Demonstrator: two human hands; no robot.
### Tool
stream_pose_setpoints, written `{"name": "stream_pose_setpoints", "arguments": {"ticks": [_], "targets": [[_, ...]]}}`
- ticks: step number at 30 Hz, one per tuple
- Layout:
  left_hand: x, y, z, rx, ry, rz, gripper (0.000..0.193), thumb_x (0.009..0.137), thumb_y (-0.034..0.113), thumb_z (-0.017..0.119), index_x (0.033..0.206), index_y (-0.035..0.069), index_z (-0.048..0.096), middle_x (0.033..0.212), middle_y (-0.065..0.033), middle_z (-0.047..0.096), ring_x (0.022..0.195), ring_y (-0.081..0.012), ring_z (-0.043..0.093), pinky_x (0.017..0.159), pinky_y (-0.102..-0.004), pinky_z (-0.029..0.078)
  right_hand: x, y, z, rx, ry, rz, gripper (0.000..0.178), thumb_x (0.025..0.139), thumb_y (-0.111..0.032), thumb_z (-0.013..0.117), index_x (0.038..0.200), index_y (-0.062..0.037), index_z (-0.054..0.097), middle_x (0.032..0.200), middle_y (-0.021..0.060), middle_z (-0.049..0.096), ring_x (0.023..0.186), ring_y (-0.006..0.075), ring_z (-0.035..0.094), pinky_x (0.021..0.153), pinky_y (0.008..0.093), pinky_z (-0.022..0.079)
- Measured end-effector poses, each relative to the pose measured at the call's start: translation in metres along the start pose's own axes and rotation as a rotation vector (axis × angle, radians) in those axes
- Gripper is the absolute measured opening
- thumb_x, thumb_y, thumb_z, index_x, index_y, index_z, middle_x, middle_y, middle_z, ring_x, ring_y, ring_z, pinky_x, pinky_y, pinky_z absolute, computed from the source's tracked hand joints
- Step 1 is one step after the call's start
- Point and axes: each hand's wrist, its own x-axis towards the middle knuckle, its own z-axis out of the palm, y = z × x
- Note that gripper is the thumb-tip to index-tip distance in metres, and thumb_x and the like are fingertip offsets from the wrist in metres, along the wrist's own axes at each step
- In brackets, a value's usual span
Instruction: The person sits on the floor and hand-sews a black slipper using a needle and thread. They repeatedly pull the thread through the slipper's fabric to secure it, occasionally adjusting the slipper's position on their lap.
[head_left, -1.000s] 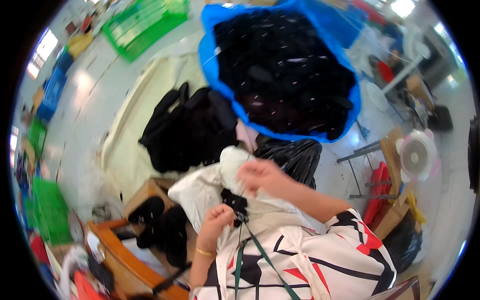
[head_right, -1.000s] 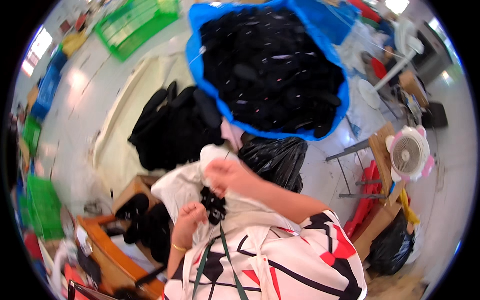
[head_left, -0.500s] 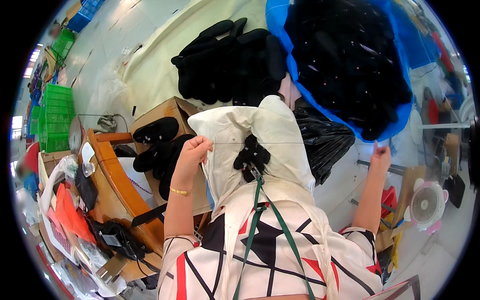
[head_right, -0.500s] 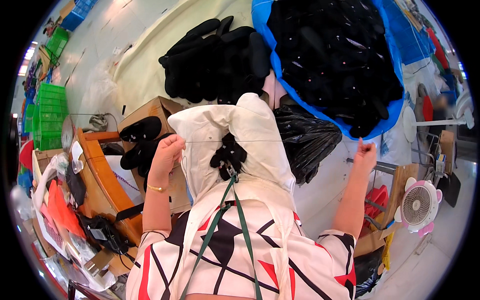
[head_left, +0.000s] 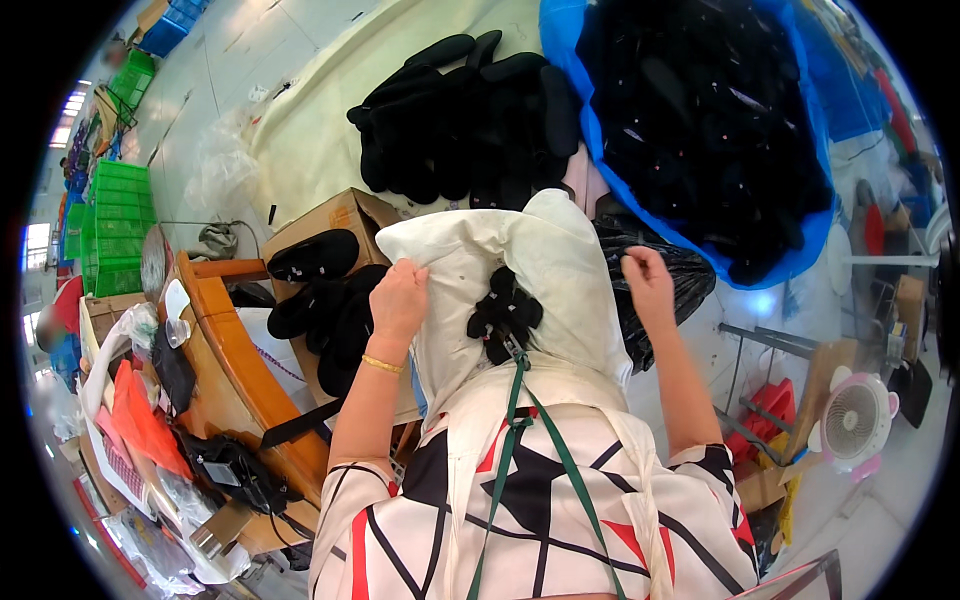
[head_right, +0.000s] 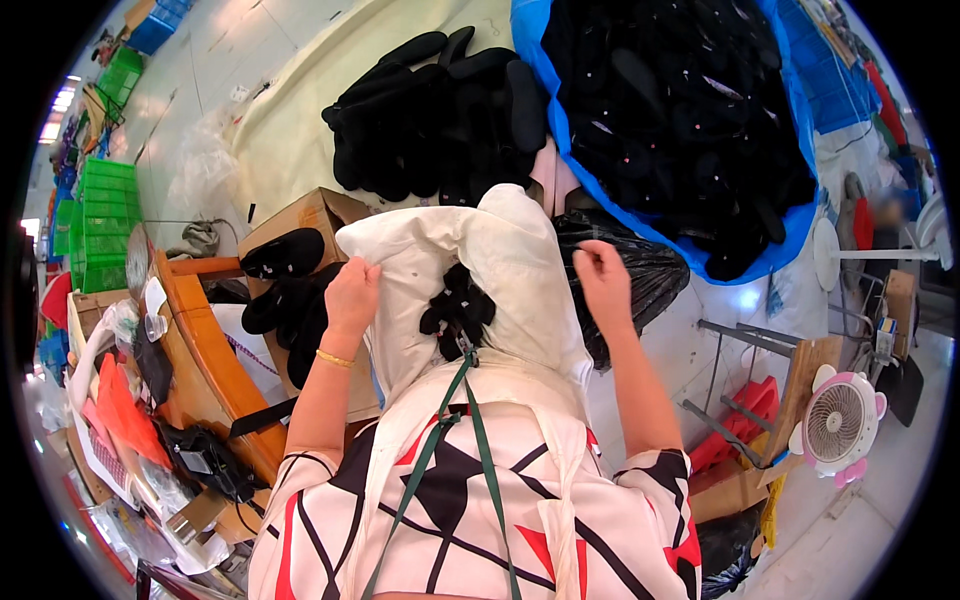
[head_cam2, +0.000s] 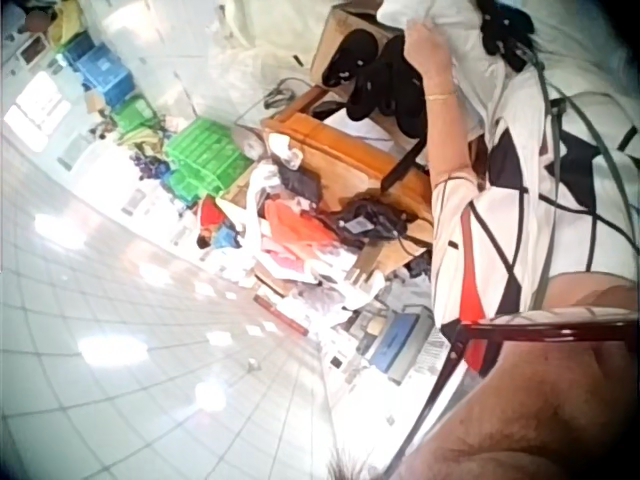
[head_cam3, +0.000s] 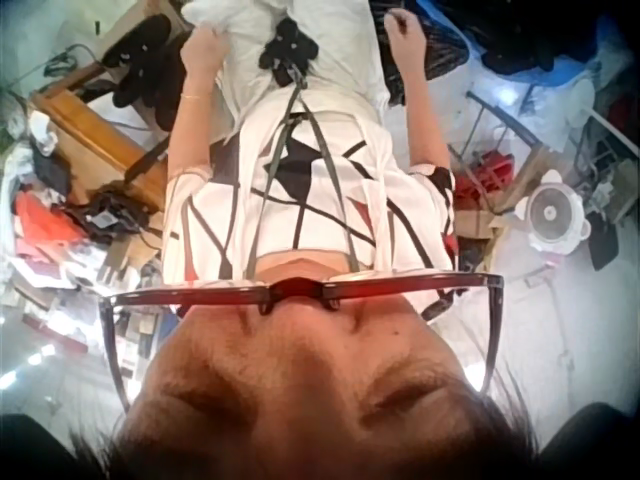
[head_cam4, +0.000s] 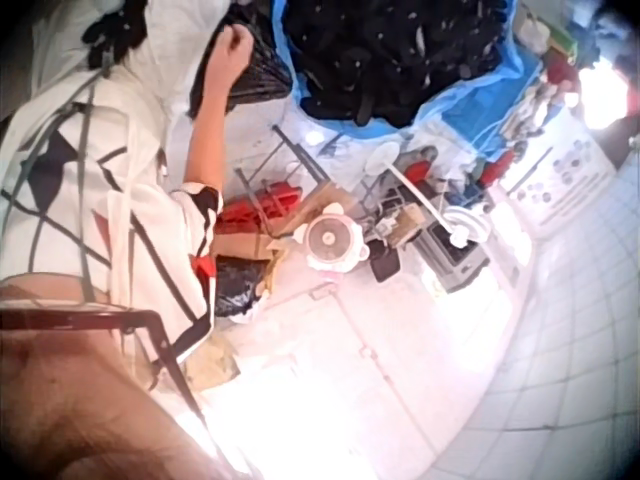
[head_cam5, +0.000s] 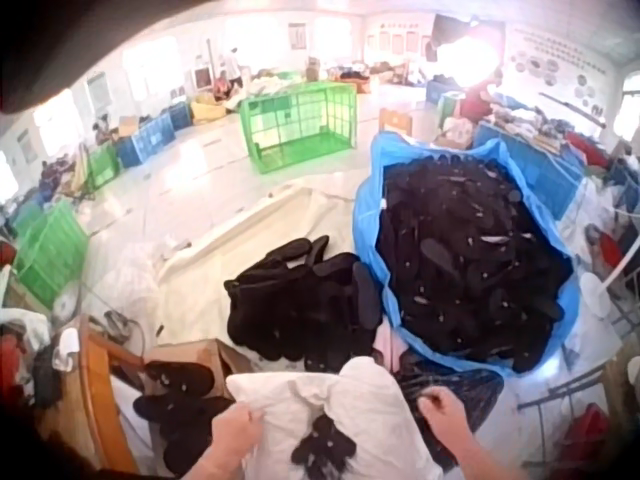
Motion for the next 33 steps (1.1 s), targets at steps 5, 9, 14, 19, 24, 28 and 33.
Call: {"name": "stream_pose_setpoints", "arguments": {"ticks": [5,9,14,19,24,28,33], "targets": [[0.004,-0.009,-0.014,0.115,0.052,-0.119,0.024,0.092,0.027,0.061,0.086,0.007,0.050,0.083,-0.0125,0.062,0.080,-0.0317,0.064,0.065,-0.0439,0.052,0.011,-0.024,0.036,-0.215,-0.138,-0.167,0.027,0.087,-0.011,0.069,0.110,-0.0009,0.060,0.096,0.0100,0.060,0.083,0.0178,0.061,0.076,0.0291,0.051],[0.006,0.016,-0.013,0.033,0.139,0.020,0.020,0.089,0.025,0.064,0.089,0.007,0.055,0.090,-0.0108,0.062,0.087,-0.0293,0.064,0.068,-0.0420,0.053,0.010,-0.019,0.047,-0.288,-0.167,-0.163,0.027,0.087,-0.011,0.067,0.111,-0.0011,0.060,0.099,0.0126,0.060,0.087,0.0233,0.062,0.077,0.0323,0.052],[0.008,0.079,0.007,-0.053,-0.113,0.126,0.016,0.085,0.023,0.066,0.089,0.007,0.061,0.092,-0.0089,0.062,0.088,-0.0288,0.063,0.070,-0.0411,0.054,0.006,-0.023,0.047,-0.300,-0.163,-0.155,0.026,0.087,-0.009,0.066,0.111,-0.0013,0.060,0.098,0.0127,0.061,0.085,0.0239,0.063,0.077,0.0328,0.052],[0.017,0.077,0.029,-0.152,-0.184,0.170,0.018,0.084,0.022,0.067,0.083,0.005,0.061,0.087,-0.0092,0.063,0.081,-0.0292,0.063,0.067,-0.0418,0.051,-0.002,-0.038,0.040,-0.302,-0.126,-0.170,0.023,0.088,-0.008,0.064,0.110,-0.0005,0.062,0.098,0.0128,0.063,0.084,0.0233,0.063,0.076,0.0320,0.052],[0.030,0.059,0.011,-1.074,-0.095,-0.253,0.018,0.088,0.018,0.069,0.080,0.005,0.059,0.067,0.0030,0.056,0.059,-0.0099,0.054,0.053,-0.0266,0.043,-0.011,-0.075,0.046,-0.169,-0.139,-0.213,0.019,0.091,-0.008,0.063,0.108,0.0004,0.063,0.096,0.0090,0.063,0.083,0.0162,0.061,0.076,0.0285,0.050],[0.027,0.073,-0.019,-1.500,-0.085,-0.445,0.014,0.093,0.020,0.067,0.089,0.007,0.062,0.075,0.0037,0.060,0.058,-0.0014,0.048,0.050,-0.0172,0.037,-0.023,-0.082,0.086,0.172,-0.375,0.019,0.025,0.094,-0.015,0.065,0.114,-0.0002,0.061,0.098,0.0025,0.062,0.085,0.0093,0.057,0.077,0.0239,0.048],[0.010,0.095,-0.024,-1.685,-0.029,-0.442,0.013,0.095,0.020,0.065,0.095,0.007,0.062,0.080,0.0012,0.064,0.058,-0.0022,0.050,0.051,-0.0173,0.039,-0.030,-0.116,0.125,0.594,-0.542,0.350,0.026,0.099,-0.021,0.059,0.117,-0.0016,0.058,0.103,0.0017,0.062,0.091,0.0069,0.056,0.082,0.0227,0.048]]}}
